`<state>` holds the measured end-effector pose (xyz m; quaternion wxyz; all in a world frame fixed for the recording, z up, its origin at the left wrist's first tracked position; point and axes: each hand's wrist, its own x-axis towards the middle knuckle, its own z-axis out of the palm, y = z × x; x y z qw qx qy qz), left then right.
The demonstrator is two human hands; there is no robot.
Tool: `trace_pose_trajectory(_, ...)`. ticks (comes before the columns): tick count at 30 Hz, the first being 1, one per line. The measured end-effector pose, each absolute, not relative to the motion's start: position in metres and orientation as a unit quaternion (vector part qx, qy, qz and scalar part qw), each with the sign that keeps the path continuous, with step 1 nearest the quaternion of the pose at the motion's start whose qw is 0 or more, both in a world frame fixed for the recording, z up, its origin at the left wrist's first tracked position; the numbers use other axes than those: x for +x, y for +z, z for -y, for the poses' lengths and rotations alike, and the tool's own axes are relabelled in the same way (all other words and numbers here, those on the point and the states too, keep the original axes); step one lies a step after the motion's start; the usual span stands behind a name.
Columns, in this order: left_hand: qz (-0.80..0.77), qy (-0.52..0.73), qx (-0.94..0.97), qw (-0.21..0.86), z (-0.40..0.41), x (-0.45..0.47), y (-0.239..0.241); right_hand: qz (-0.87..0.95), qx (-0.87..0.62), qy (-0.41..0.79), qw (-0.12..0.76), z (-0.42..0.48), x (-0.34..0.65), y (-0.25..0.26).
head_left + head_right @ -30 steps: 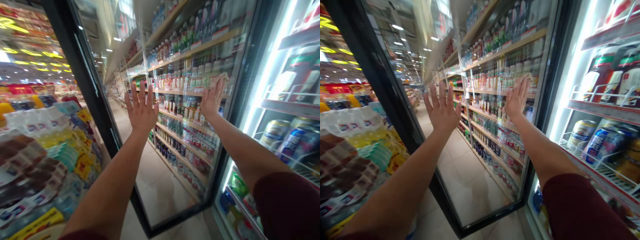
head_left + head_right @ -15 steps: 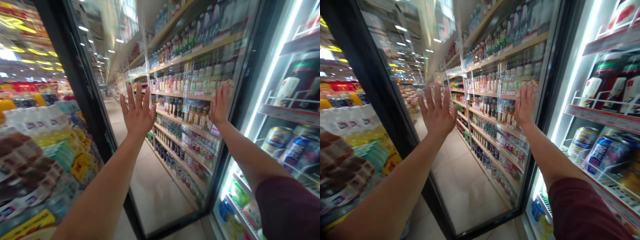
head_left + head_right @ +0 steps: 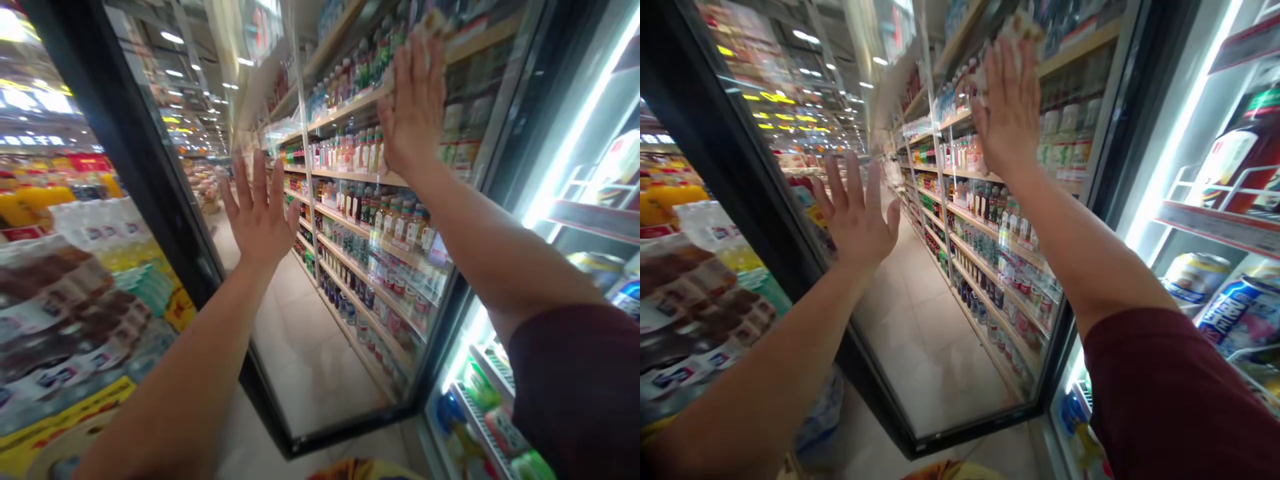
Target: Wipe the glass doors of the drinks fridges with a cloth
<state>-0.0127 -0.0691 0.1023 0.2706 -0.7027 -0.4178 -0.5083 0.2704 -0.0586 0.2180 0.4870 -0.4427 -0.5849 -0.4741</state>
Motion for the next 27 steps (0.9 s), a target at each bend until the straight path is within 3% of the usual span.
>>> trace_pose_trajectory(5, 0.416, -0.517, -0.694, 0.278, 0.071, -0.015, 0.101, 0.71, -0.369, -0.469, 0.375, 0.072, 0.23, 0.169)
trace_pose_trajectory(10, 0.428, -0.512, -0.69, 0.281, 0.064, -0.015, 0.102, 0.779, -0.348, -0.443, 0.277, 0.076, 0.302, 0.133)
trace_pose_trajectory(15, 0.411, -0.527, -0.701, 0.247, 0.066, -0.012, 0.102, 0.685, -0.419, -0.458, 0.381, 0.078, 0.387, 0.165)
trace_pose_trajectory(20, 0.435, -0.504, -0.69, 0.284, 0.069, -0.013, 0.101, 0.585, -0.466, -0.479, 0.46, 0.074, 0.355, 0.209)
trace_pose_trajectory(24, 0.458, -0.482, -0.678, 0.314, 0.053, -0.023, 0.103, 0.643, -0.414, -0.478, 0.431, 0.079, 0.29, 0.192)
trace_pose_trajectory(27, 0.472, -0.452, -0.651, 0.386, 0.045, -0.028, 0.103, 0.758, -0.345, -0.413, 0.369, 0.084, 0.282, 0.16)
